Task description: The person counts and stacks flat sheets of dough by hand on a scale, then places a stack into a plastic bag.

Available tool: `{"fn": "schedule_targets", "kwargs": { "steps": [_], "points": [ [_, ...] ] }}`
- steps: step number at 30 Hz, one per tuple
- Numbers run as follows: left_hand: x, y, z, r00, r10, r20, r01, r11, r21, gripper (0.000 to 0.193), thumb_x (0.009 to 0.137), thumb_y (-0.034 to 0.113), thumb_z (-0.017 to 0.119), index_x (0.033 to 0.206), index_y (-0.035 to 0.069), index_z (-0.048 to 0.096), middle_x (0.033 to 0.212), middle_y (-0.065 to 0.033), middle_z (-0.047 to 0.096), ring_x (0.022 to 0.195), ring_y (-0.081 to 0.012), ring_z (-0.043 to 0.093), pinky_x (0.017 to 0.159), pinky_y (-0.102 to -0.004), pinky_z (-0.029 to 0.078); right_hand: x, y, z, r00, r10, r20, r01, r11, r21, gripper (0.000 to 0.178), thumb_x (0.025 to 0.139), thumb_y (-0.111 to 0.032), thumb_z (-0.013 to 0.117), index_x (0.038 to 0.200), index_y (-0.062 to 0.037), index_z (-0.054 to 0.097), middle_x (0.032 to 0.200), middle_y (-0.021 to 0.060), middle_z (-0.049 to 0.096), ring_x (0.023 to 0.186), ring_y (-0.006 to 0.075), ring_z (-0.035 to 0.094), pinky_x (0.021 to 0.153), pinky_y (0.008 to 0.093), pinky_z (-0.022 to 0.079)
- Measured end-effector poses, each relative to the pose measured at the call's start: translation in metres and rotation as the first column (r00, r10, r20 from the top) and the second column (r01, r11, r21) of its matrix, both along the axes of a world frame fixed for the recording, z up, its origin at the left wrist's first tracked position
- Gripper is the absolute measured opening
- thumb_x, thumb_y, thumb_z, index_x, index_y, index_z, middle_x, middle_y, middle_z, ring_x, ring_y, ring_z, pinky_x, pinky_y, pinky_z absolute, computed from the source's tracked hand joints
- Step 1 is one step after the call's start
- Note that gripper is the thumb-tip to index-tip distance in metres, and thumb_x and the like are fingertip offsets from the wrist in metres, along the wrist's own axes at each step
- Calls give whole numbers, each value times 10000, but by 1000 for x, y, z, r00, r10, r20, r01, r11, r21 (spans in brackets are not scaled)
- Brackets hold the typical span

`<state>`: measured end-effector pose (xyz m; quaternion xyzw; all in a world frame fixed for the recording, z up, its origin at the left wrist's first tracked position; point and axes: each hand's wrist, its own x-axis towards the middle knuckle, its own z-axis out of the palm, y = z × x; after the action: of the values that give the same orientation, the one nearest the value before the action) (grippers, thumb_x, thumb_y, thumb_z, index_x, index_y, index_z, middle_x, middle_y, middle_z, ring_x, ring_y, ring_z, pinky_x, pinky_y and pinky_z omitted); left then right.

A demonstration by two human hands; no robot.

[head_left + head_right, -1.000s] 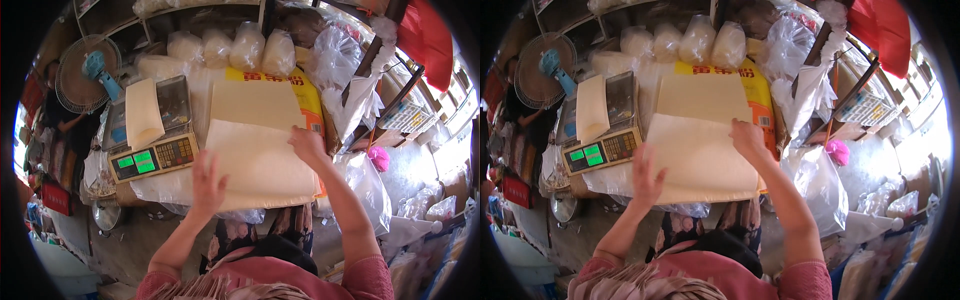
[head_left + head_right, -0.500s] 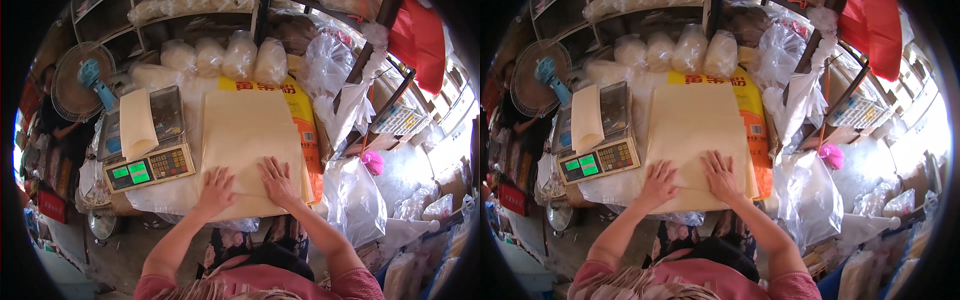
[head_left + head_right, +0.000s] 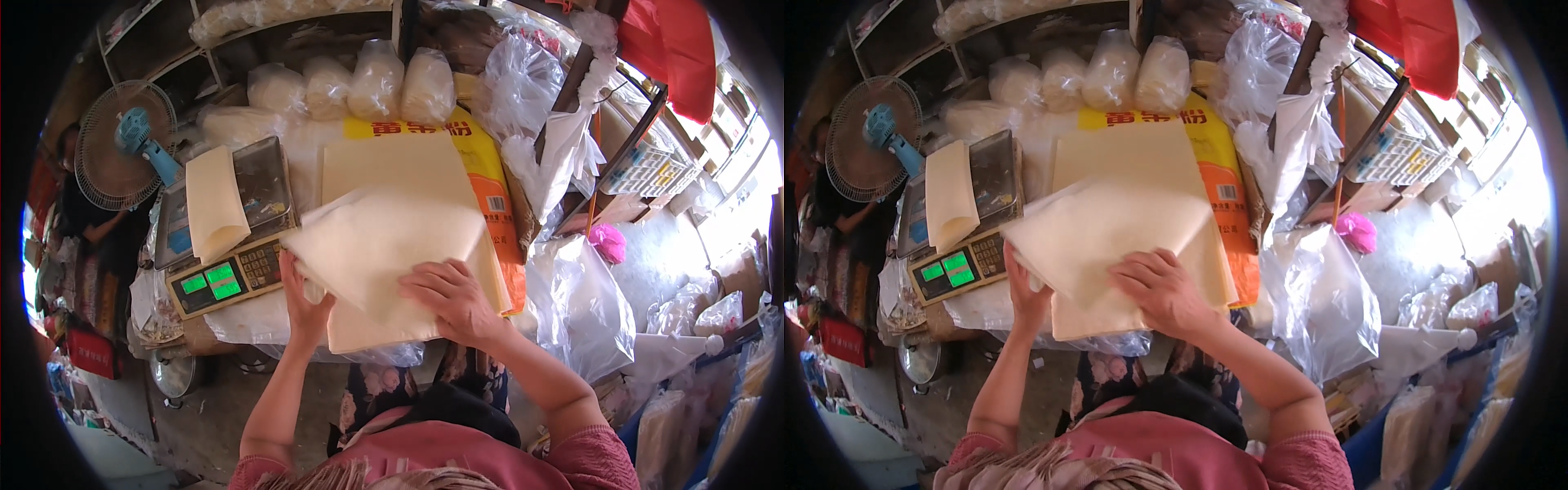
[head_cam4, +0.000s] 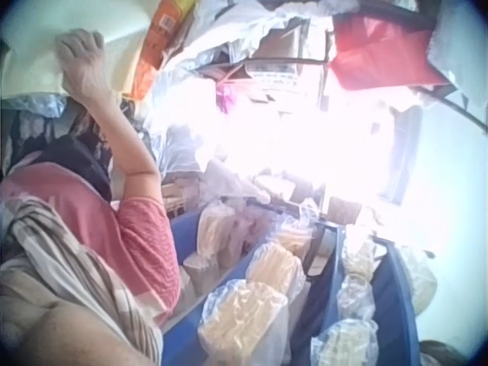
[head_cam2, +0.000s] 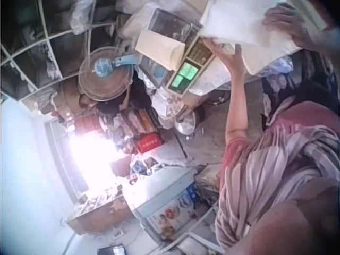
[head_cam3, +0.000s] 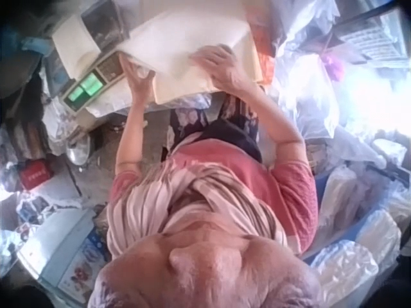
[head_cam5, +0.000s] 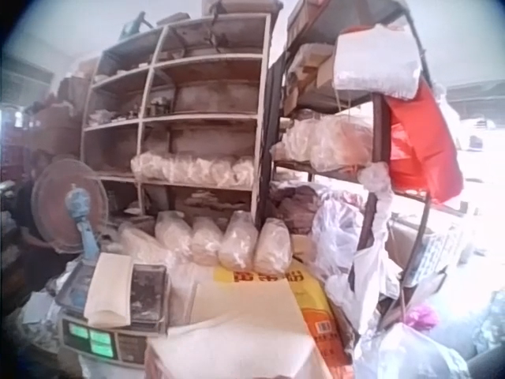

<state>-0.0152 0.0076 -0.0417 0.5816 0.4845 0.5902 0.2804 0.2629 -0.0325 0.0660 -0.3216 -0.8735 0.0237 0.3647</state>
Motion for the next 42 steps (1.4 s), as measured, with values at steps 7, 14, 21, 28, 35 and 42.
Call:
{"fn": "schedule_targets", "kwargs": {
  "steps": [7, 14, 21, 28, 35, 42],
  "points": [
    [5, -4, -3, 935, -348, -62, 249, 774, -582, 593, 804, 246, 771, 1280, 3, 513, 1429, -177, 453, 1345, -290, 433, 1094, -423, 351, 78, 5, -122, 736, -615, -284, 70, 486, -871, 218, 934, -229, 625, 1051, -49, 662, 877, 147, 704, 795, 302, 662, 720, 388, 495],
    [49, 13, 11, 506, -10, -862, 218, 969, 117, 507, 848, 348, 691, 1241, 57, 560, 1354, -124, 498, 1356, -276, 409, 1153, -560, 208, 59, 30, -89, 727, -678, 110, 532, 454, -715, 524, 903, -342, 613, 1320, -41, 514, 1115, 275, 625, 1062, 438, 585, 877, 473, 479],
    [13, 61, -4, 359, -90, -929, 410, 909, 71, 457, 772, 240, 758, 1168, 73, 604, 1150, -62, 626, 1164, -267, 585, 1133, -575, 249, 70, 21, -68, 832, -248, 496, 430, 853, -295, 889, 792, -417, 761, 1490, -76, 330, 1550, 169, 295, 1439, 355, 268, 1172, 413, 258],
    [26, 45, 26, 939, -242, -245, 149, 927, -345, 469, 779, 263, 780, 1170, 71, 605, 1077, -118, 672, 946, -277, 674, 1097, -457, 343, 88, 32, -66, 756, -605, 251, 534, 347, -771, 430, 895, -440, 635, 1087, -55, 642, 1004, 190, 681, 972, 333, 657, 819, 416, 504],
    [75, 76, -11, 485, -62, -872, 22, 998, -58, 693, 886, 539, 601, 1409, 106, 462, 1517, -149, 370, 1434, -284, 298, 1149, -495, 253, 58, 66, -59, 579, -741, 341, 796, 423, -432, 517, 937, -397, 553, 1336, -72, 496, 1313, 185, 562, 1128, 369, 582, 944, 482, 454],
    [77, 69, -13, 529, -56, -847, -38, 995, -90, 753, 893, 440, 630, 1483, 73, 341, 1552, -189, 283, 1443, -322, 262, 1155, -516, 219, 42, 64, -100, 660, -595, 458, 710, 694, -121, 519, 982, -347, 472, 1441, -114, 409, 1495, 169, 378, 1394, 372, 324, 1132, 563, 242]
  ]
}}
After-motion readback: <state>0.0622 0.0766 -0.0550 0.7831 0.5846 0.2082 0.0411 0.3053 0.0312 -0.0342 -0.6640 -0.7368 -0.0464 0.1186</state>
